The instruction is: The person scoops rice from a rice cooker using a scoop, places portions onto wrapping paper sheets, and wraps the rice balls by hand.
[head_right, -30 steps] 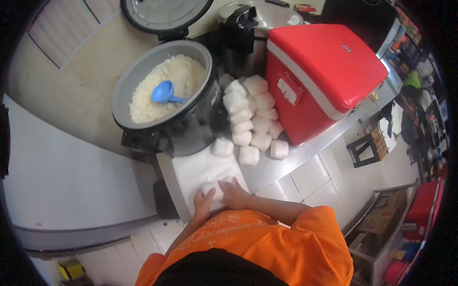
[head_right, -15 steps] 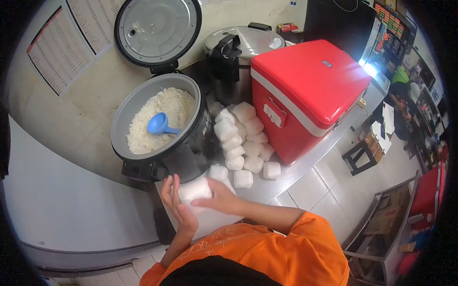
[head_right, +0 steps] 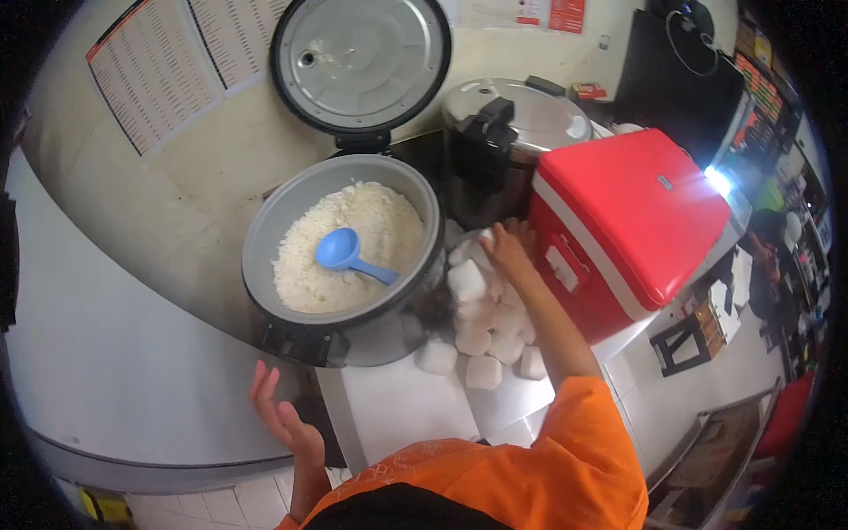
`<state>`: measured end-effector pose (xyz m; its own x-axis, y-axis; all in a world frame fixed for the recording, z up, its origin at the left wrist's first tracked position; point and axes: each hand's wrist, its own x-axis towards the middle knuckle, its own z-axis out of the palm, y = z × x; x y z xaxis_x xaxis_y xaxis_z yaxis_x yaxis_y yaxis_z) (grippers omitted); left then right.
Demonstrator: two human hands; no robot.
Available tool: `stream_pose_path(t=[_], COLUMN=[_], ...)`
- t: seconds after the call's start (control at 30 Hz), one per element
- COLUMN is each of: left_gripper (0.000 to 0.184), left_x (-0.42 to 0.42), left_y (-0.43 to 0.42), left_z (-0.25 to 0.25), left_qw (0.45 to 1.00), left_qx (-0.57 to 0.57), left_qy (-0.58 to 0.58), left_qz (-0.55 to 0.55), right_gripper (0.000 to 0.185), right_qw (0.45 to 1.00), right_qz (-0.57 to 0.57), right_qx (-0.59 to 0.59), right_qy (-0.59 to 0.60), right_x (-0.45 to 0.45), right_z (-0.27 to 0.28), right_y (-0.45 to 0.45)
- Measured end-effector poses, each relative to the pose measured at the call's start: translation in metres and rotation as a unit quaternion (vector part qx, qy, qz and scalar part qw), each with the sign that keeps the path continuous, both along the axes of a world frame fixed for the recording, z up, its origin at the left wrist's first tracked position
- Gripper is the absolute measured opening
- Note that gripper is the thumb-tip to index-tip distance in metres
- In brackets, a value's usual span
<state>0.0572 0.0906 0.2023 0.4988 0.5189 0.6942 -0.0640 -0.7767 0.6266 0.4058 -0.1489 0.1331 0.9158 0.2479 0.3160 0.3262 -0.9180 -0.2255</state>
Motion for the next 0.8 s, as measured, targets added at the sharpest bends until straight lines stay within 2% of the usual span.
stream_pose_path(t=[0.03,0.1,0.13,0.2,0.23,0.3,0.33,0.37,0.43,0.5,0.53,0.6,0.67,0.73,0.8], left_gripper=[0.048,0.047,0.047,0.049,0.049,0.052,0.052,0.053,0.057,0.057,0.057,0.056,0.054,0.053,0.052], left_x=[0.002,0.011,0.017,0.033,0.043,0.062,0.070,0.077,0.084,0.083,0.082,0.081,0.079,0.080,0.079], left_y=[0.006,0.022,0.030,0.045,0.052,0.061,0.062,0.064,0.067,0.069,0.068,0.070,0.072,0.074,0.074], left_z=[0.000,0.004,0.005,0.005,0.005,0.001,-0.001,-0.003,-0.002,-0.010,-0.014,-0.017,-0.017,-0.020,-0.022], left_qw=[1.000,1.000,0.999,0.999,0.999,0.998,0.998,0.997,0.992,0.994,0.995,0.994,0.995,0.994,0.994], left_qx=[-0.001,0.015,0.014,0.025,0.022,0.037,0.033,0.057,0.109,0.083,0.058,0.052,0.070,0.068,0.070], left_qy=[0.002,-0.002,-0.001,-0.025,-0.024,-0.050,-0.053,-0.051,-0.062,-0.070,-0.080,-0.090,-0.070,-0.080,-0.087], left_qz=[0.010,0.027,0.037,0.025,0.027,0.011,0.008,0.009,0.006,0.013,0.019,0.021,0.021,0.019,0.014], right_gripper=[0.045,0.043,0.043,0.030,0.030,0.021,0.019,0.027,0.034,0.046,0.046,0.050,0.045,0.033,0.021], right_qw=[0.999,0.997,0.997,0.976,0.977,0.947,0.932,0.919,0.882,0.825,0.823,0.786,0.811,0.899,0.861], right_qz=[0.004,-0.007,0.003,0.083,0.085,0.297,0.348,0.390,0.369,0.343,0.340,0.422,0.394,0.357,0.344], right_qx=[-0.026,0.019,0.018,0.129,0.126,0.091,0.104,-0.010,-0.215,-0.329,-0.332,-0.302,-0.305,-0.203,-0.376], right_qy=[-0.028,-0.076,-0.075,-0.154,-0.152,-0.081,-0.001,0.052,0.199,0.306,0.310,0.337,0.307,0.154,0.004], right_x=[0.001,0.013,0.008,-0.013,-0.016,-0.022,-0.020,-0.013,-0.007,-0.008,-0.004,0.003,0.022,0.030,0.032], right_z=[0.002,0.001,0.023,0.096,0.115,0.140,0.133,0.122,0.100,0.088,0.080,0.065,0.071,0.105,0.145], right_y=[-0.001,-0.001,0.011,0.034,0.053,0.097,0.121,0.145,0.189,0.221,0.227,0.236,0.240,0.233,0.231])
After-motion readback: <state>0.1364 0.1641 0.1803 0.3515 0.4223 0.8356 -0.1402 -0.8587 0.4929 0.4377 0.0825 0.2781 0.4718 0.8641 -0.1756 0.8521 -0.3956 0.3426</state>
